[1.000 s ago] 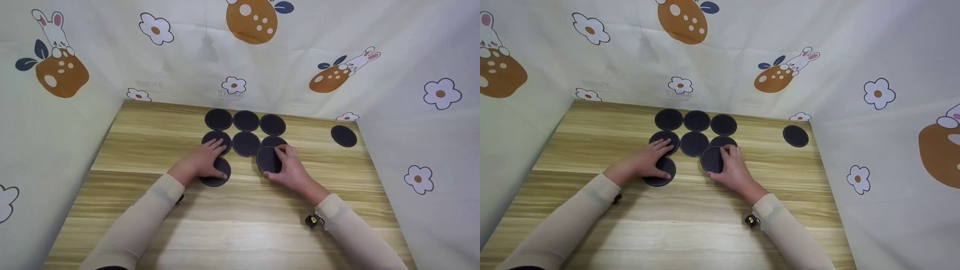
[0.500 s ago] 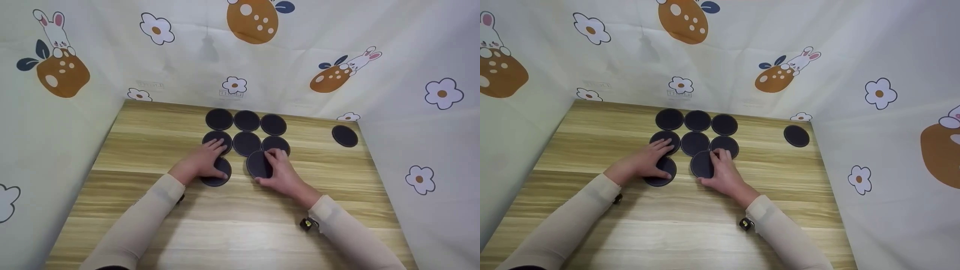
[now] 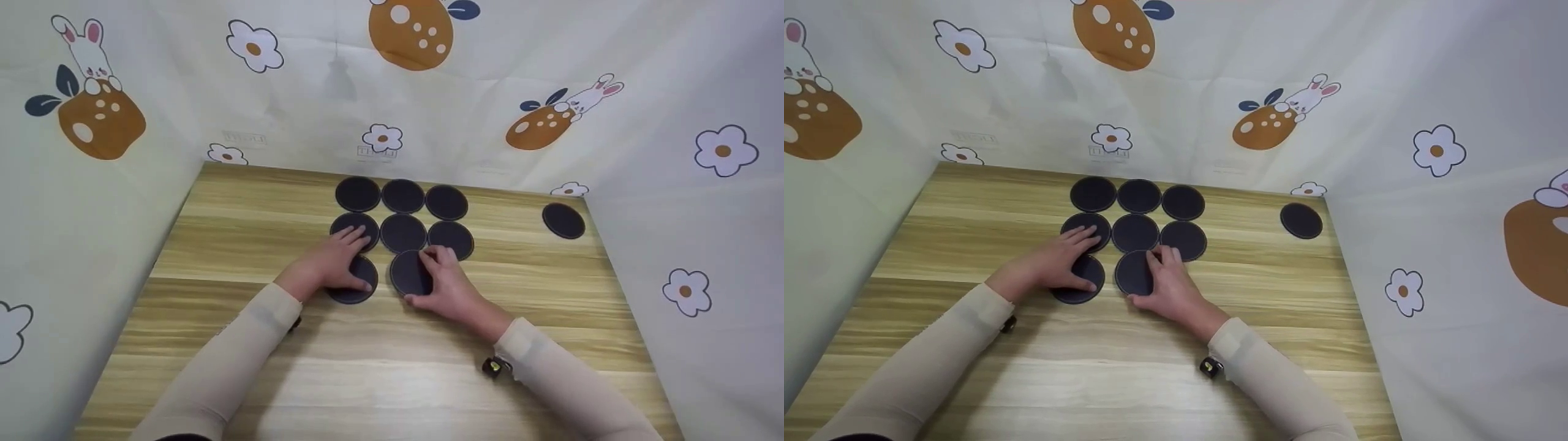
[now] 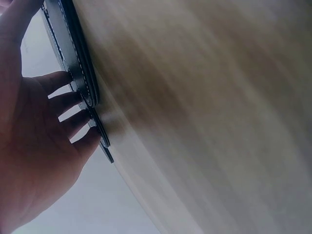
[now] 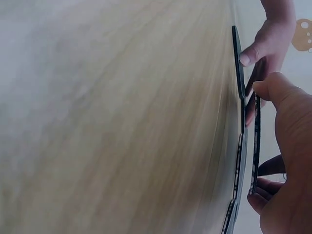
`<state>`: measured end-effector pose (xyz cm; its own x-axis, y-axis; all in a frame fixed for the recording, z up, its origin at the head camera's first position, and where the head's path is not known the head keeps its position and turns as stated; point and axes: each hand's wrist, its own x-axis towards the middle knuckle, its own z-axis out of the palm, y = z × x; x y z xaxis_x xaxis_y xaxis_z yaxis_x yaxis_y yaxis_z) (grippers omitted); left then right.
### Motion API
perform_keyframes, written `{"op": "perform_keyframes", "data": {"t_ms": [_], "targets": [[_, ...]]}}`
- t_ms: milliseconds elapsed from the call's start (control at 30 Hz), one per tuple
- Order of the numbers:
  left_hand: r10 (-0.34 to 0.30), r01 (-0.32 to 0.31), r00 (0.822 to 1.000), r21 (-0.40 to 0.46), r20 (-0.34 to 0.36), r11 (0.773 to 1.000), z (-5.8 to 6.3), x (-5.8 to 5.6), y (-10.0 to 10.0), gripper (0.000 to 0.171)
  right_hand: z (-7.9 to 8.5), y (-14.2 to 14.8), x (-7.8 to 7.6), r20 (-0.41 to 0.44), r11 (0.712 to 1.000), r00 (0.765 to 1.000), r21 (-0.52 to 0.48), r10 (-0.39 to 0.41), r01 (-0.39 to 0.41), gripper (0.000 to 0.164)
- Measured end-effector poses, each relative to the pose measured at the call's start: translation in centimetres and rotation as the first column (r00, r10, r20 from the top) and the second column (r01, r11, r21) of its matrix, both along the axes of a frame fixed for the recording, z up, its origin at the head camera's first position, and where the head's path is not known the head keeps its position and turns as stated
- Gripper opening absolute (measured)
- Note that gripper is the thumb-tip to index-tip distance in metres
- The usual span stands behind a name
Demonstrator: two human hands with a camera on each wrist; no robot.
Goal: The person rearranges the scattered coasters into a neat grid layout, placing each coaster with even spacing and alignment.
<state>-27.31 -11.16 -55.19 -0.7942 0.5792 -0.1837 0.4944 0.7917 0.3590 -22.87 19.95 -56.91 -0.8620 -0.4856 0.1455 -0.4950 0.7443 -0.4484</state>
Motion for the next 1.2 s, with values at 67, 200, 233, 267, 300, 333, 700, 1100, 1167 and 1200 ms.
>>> {"op": "perform_keyframes", "data": {"t_ms": [67, 200, 233, 267, 300, 333, 700, 1100, 1167, 1200], "targets": [[-0.003, 0.003, 1.0, 0.001, -0.003, 1.0, 0.0, 0.0, 0.0, 0.115, 0.0, -0.2, 0.0, -0.004, 1.0, 1.0, 0.003, 0.009, -0.009, 0.105], [-0.007, 0.007, 1.0, 0.01, -0.008, 1.0, 0.1, 0.1, 0.0, 0.115, 0.1, -0.7, 0.1, -0.013, 1.0, 1.0, -0.001, 0.025, -0.025, 0.104], [-0.005, 0.005, 1.0, 0.011, -0.005, 1.0, 0.1, 0.0, 0.0, 0.115, 0.1, -0.8, 0.1, -0.011, 1.0, 1.0, 0.004, 0.024, -0.024, 0.105], [-0.005, 0.005, 1.0, 0.012, -0.006, 1.0, 0.1, 0.0, 0.0, 0.115, 0.2, -0.9, 0.2, -0.01, 1.0, 1.0, 0.002, 0.024, -0.024, 0.105], [-0.005, 0.005, 1.0, 0.012, -0.006, 1.0, 0.1, 0.1, 0.0, 0.115, 0.2, -1.0, 0.2, -0.011, 1.0, 1.0, 0.001, 0.025, -0.025, 0.104], [-0.006, 0.006, 1.0, 0.012, -0.008, 1.0, 0.1, 0.1, 0.0, 0.115, 0.2, -1.1, 0.2, -0.006, 1.0, 1.0, 0.005, 0.023, -0.023, 0.105], [0.0, 0.0, 1.0, 0.008, -0.006, 1.0, 0.1, 0.1, -0.1, 0.116, 0.1, -1.7, 0.5, 0.0, 1.0, 1.0, 0.008, 0.016, -0.016, 0.105], [-0.003, 0.003, 1.0, -0.003, -0.002, 1.0, -0.1, -0.1, 0.1, 0.115, -0.3, -2.1, 0.3, 0.001, 1.0, 1.0, 0.015, 0.014, -0.014, 0.103], [-0.002, 0.002, 1.0, -0.006, 0.002, 1.0, 0.0, -0.1, 0.1, 0.115, -0.4, -2.2, 0.4, 0.005, 1.0, 1.0, 0.014, 0.014, -0.014, 0.103], [-0.002, 0.002, 1.0, -0.008, 0.005, 1.0, 0.0, -0.1, 0.1, 0.115, -0.5, -2.2, 0.4, 0.008, 1.0, 1.0, 0.014, 0.013, -0.013, 0.103]]}}
